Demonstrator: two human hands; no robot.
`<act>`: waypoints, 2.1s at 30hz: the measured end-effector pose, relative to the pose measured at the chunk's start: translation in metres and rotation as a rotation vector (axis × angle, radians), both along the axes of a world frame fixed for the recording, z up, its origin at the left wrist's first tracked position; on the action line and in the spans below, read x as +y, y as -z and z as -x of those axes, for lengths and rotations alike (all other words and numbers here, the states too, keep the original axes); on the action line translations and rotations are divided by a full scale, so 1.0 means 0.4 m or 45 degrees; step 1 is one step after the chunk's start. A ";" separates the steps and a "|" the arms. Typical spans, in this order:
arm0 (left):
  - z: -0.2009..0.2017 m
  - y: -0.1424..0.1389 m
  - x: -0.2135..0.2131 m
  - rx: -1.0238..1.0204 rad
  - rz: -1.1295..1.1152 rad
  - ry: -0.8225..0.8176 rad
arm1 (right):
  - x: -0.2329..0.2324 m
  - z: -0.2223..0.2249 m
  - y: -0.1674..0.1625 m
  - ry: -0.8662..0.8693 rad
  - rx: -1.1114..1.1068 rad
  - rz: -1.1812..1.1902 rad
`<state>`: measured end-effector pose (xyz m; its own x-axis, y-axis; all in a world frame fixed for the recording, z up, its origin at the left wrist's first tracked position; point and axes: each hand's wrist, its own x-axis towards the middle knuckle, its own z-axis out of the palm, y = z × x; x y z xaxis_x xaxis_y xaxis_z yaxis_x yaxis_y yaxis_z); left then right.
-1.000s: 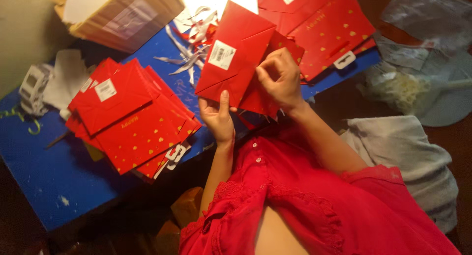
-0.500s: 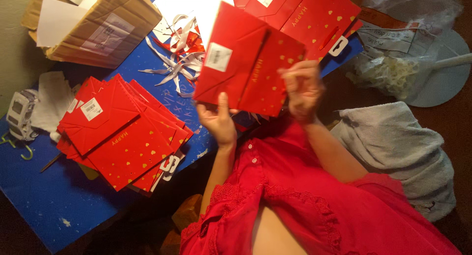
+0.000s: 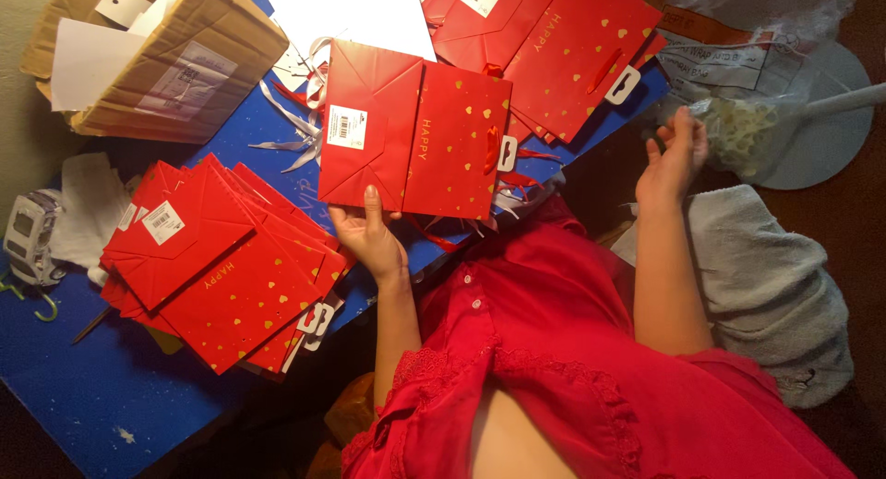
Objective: The person ties red ribbons onto small red Valentine's Day gift boxes. They pick up a box, thread a ribbon through the handle, and tie a bow. The finished boxes are stacked on the table.
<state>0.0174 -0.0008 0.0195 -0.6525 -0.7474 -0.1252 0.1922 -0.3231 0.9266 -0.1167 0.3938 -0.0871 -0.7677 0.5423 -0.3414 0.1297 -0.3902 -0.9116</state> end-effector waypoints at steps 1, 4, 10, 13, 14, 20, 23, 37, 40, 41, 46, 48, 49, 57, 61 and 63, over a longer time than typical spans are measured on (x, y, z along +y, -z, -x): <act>0.000 0.003 -0.003 -0.003 -0.004 -0.002 | 0.007 0.018 0.005 -0.009 -0.012 -0.033; -0.006 0.009 -0.010 0.041 0.008 0.017 | 0.015 0.051 0.017 -0.061 -0.010 -0.149; -0.013 0.028 -0.012 0.024 0.012 0.002 | 0.012 0.093 0.058 -0.133 0.073 -0.298; -0.015 0.034 -0.024 -0.040 0.032 -0.025 | 0.018 0.087 0.076 -0.161 0.081 -0.474; -0.013 0.034 -0.031 -0.063 0.044 -0.043 | 0.018 0.086 0.072 -0.171 0.072 -0.528; -0.023 0.001 -0.024 -0.308 0.807 -0.269 | -0.017 0.031 -0.052 -0.132 0.189 -0.659; -0.002 -0.022 0.044 -0.474 1.242 0.032 | -0.089 0.025 -0.135 -0.244 0.539 -0.939; 0.056 -0.012 0.095 -0.581 1.490 0.649 | -0.492 -0.082 -0.357 -0.997 1.025 -1.128; 0.054 -0.014 0.044 -0.470 1.316 0.698 | -0.505 -0.082 -0.373 -1.126 1.003 -1.040; 0.055 -0.024 0.031 -0.435 1.276 0.704 | -0.511 -0.079 -0.384 -1.199 0.968 -1.014; 0.048 -0.155 -0.008 -0.457 1.423 0.337 | -0.566 -0.069 -0.477 -1.612 1.294 -1.296; 0.034 -0.231 -0.029 -0.378 1.571 0.194 | -0.603 -0.056 -0.524 -1.746 1.547 -1.546; 0.032 -0.269 -0.043 -0.380 1.613 0.154 | -0.618 -0.048 -0.550 -1.847 1.502 -1.663; 0.044 -0.462 -0.097 -0.302 1.791 0.024 | -0.844 0.051 -0.701 -2.458 1.011 -2.181; 0.029 -0.495 -0.176 -0.397 1.883 -0.238 | -0.869 0.059 -0.706 -2.402 1.065 -2.260; 0.017 -0.498 -0.203 -0.362 1.872 -0.360 | -0.868 0.051 -0.697 -2.388 1.095 -2.274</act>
<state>0.0107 -0.0818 0.2189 -0.5546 -0.4093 0.7245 -0.1467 0.9051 0.3990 -0.1372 0.0467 0.1918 -0.1994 -0.9607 -0.1930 -0.9598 0.2312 -0.1591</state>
